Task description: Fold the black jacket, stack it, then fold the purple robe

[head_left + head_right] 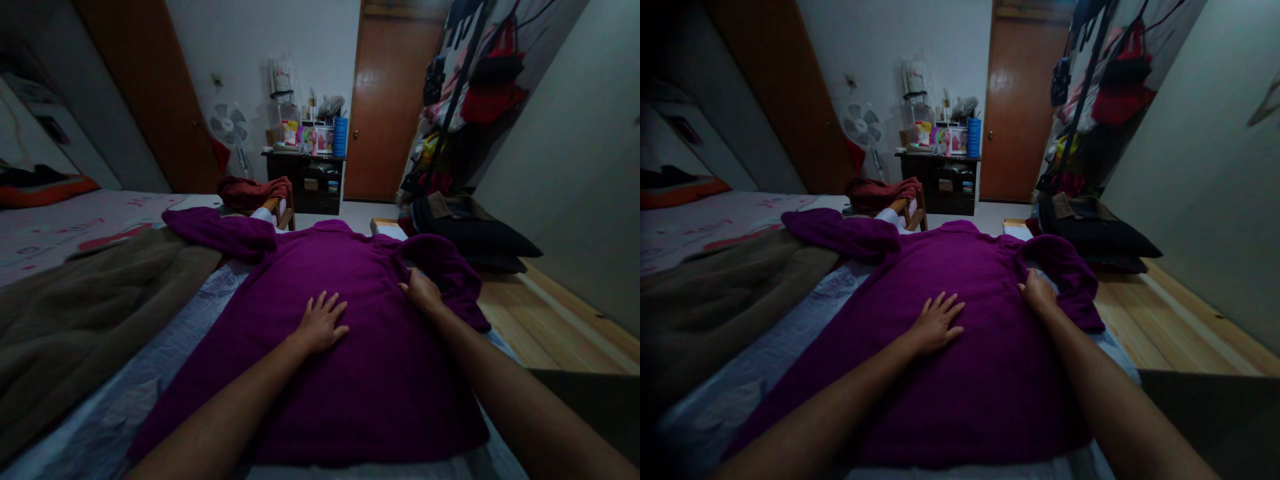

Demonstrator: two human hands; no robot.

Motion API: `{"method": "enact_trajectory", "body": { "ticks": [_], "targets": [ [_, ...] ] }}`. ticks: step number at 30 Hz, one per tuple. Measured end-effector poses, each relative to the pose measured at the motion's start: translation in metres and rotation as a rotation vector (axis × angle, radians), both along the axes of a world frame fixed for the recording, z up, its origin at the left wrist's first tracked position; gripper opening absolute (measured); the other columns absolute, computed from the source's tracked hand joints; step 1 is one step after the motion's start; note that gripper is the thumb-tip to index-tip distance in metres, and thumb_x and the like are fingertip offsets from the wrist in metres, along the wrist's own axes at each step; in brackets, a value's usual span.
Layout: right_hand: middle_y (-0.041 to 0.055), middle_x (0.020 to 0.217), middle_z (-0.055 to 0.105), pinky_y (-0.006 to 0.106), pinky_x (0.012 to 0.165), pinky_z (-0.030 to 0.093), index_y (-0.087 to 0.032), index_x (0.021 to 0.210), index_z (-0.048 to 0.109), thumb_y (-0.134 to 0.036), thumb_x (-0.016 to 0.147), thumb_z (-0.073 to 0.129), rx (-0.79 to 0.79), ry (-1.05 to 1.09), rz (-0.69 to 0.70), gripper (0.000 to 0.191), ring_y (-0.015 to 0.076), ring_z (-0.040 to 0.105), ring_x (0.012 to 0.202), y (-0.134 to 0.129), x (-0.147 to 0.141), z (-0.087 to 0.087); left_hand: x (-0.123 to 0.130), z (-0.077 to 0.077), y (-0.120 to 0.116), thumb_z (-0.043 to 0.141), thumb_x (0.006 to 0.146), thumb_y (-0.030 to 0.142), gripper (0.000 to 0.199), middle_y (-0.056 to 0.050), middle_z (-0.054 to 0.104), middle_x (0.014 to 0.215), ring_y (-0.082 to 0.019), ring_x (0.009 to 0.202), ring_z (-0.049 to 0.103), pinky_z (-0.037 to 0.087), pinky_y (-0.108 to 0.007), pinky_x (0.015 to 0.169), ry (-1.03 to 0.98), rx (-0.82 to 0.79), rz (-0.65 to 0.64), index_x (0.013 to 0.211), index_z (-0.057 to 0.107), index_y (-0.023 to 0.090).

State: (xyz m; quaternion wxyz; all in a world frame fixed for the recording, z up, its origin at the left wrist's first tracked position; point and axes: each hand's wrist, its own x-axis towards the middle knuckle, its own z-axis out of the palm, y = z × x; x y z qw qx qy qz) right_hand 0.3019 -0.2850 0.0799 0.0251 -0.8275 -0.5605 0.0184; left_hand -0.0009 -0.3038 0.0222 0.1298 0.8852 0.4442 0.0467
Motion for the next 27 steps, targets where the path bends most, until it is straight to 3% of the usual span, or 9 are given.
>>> {"method": "enact_trajectory", "body": {
  "ticks": [4, 7, 9, 12, 15, 18, 21, 24, 27],
  "targets": [
    [0.0155, 0.103, 0.066, 0.036, 0.076, 0.046, -0.018, 0.122, 0.046, -0.042, 0.094, 0.044, 0.013, -0.057, 0.004, 0.037, 0.0286, 0.065, 0.094, -0.009, 0.000, 0.002, -0.006, -0.008, -0.012, 0.042, 0.086, 0.065, 0.069, -0.005, 0.023, 0.158, -0.042, 0.144, 0.010, 0.016, -0.064, 0.110, 0.031, -0.015, 0.067, 0.147, 0.032, 0.035],
    [0.0172, 0.107, 0.063, 0.037, 0.079, 0.045, -0.016, 0.121, 0.048, -0.036, 0.094, 0.043, 0.068, -0.119, 0.028, 0.034, 0.0290, 0.063, 0.097, -0.013, -0.006, 0.004, -0.011, -0.005, -0.017, 0.045, 0.088, 0.055, 0.060, -0.008, 0.030, 0.155, -0.040, 0.143, 0.016, 0.019, -0.061, 0.111, 0.029, 0.005, 0.116, 0.143, 0.040, 0.030],
    [0.0185, 0.114, 0.060, 0.039, 0.085, 0.042, -0.016, 0.124, 0.048, -0.027, 0.094, 0.039, 0.144, -0.187, 0.072, 0.034, 0.0297, 0.059, 0.104, -0.014, -0.014, 0.004, -0.006, -0.001, -0.023, 0.047, 0.089, 0.046, 0.053, -0.010, 0.036, 0.151, -0.036, 0.142, 0.022, 0.021, -0.058, 0.112, 0.002, 0.009, 0.091, 0.138, 0.045, 0.025],
    [0.0175, 0.131, 0.053, 0.043, 0.100, 0.033, -0.018, 0.130, 0.047, -0.020, 0.093, 0.035, 0.199, -0.222, 0.255, 0.039, 0.0291, 0.047, 0.120, -0.014, -0.024, 0.000, 0.007, 0.002, -0.036, 0.048, 0.090, 0.042, 0.047, -0.009, 0.042, 0.146, -0.031, 0.141, 0.026, 0.022, -0.055, 0.113, -0.077, 0.031, -0.024, 0.132, 0.046, 0.023],
    [0.0120, 0.148, 0.040, 0.048, 0.112, 0.016, -0.020, 0.135, 0.046, -0.033, 0.093, 0.040, 0.078, -0.163, 0.427, 0.044, 0.0281, 0.031, 0.136, -0.016, -0.026, -0.013, 0.015, 0.001, -0.047, 0.051, 0.089, 0.043, 0.040, -0.011, 0.047, 0.139, -0.029, 0.137, 0.032, 0.022, -0.054, 0.113, -0.111, 0.076, -0.070, 0.122, 0.049, 0.022],
    [0.0064, 0.156, 0.028, 0.054, 0.113, 0.011, -0.023, 0.139, 0.043, -0.047, 0.093, 0.037, -0.066, -0.113, 0.438, 0.053, 0.0297, 0.018, 0.143, -0.018, -0.019, -0.025, 0.009, 0.001, -0.054, 0.055, 0.087, 0.040, 0.029, -0.011, 0.052, 0.128, -0.027, 0.127, 0.042, 0.029, -0.048, 0.110, -0.107, 0.103, -0.074, 0.109, 0.054, 0.021],
    [0.0053, 0.158, 0.023, 0.059, 0.112, 0.010, -0.025, 0.141, 0.042, -0.054, 0.092, 0.037, -0.140, -0.085, 0.406, 0.057, 0.0326, 0.015, 0.144, -0.016, -0.016, -0.027, -0.004, 0.007, -0.052, 0.055, 0.087, 0.039, 0.020, -0.008, 0.056, 0.114, -0.023, 0.112, 0.051, 0.039, -0.039, 0.101, -0.105, 0.070, -0.104, 0.097, 0.056, 0.022],
    [0.0107, 0.154, 0.031, 0.061, 0.111, 0.006, -0.021, 0.137, 0.047, -0.050, 0.091, 0.040, -0.138, -0.106, 0.381, 0.055, 0.0341, 0.021, 0.142, -0.006, -0.025, -0.020, -0.012, 0.015, -0.039, 0.048, 0.091, 0.039, 0.020, -0.006, 0.059, 0.104, -0.020, 0.099, 0.055, 0.043, -0.034, 0.091, -0.128, 0.041, -0.078, 0.098, 0.057, 0.022],
    [0.0155, 0.152, 0.033, 0.053, 0.114, 0.006, -0.013, 0.138, 0.045, -0.043, 0.091, 0.042, -0.053, -0.151, 0.405, 0.055, 0.0317, 0.022, 0.142, 0.014, -0.044, -0.014, -0.012, 0.020, -0.016, 0.044, 0.094, 0.040, 0.028, -0.007, 0.060, 0.116, -0.021, 0.111, 0.053, 0.040, -0.037, 0.099, -0.166, 0.110, -0.009, 0.112, 0.056, 0.022]
  ]
}}
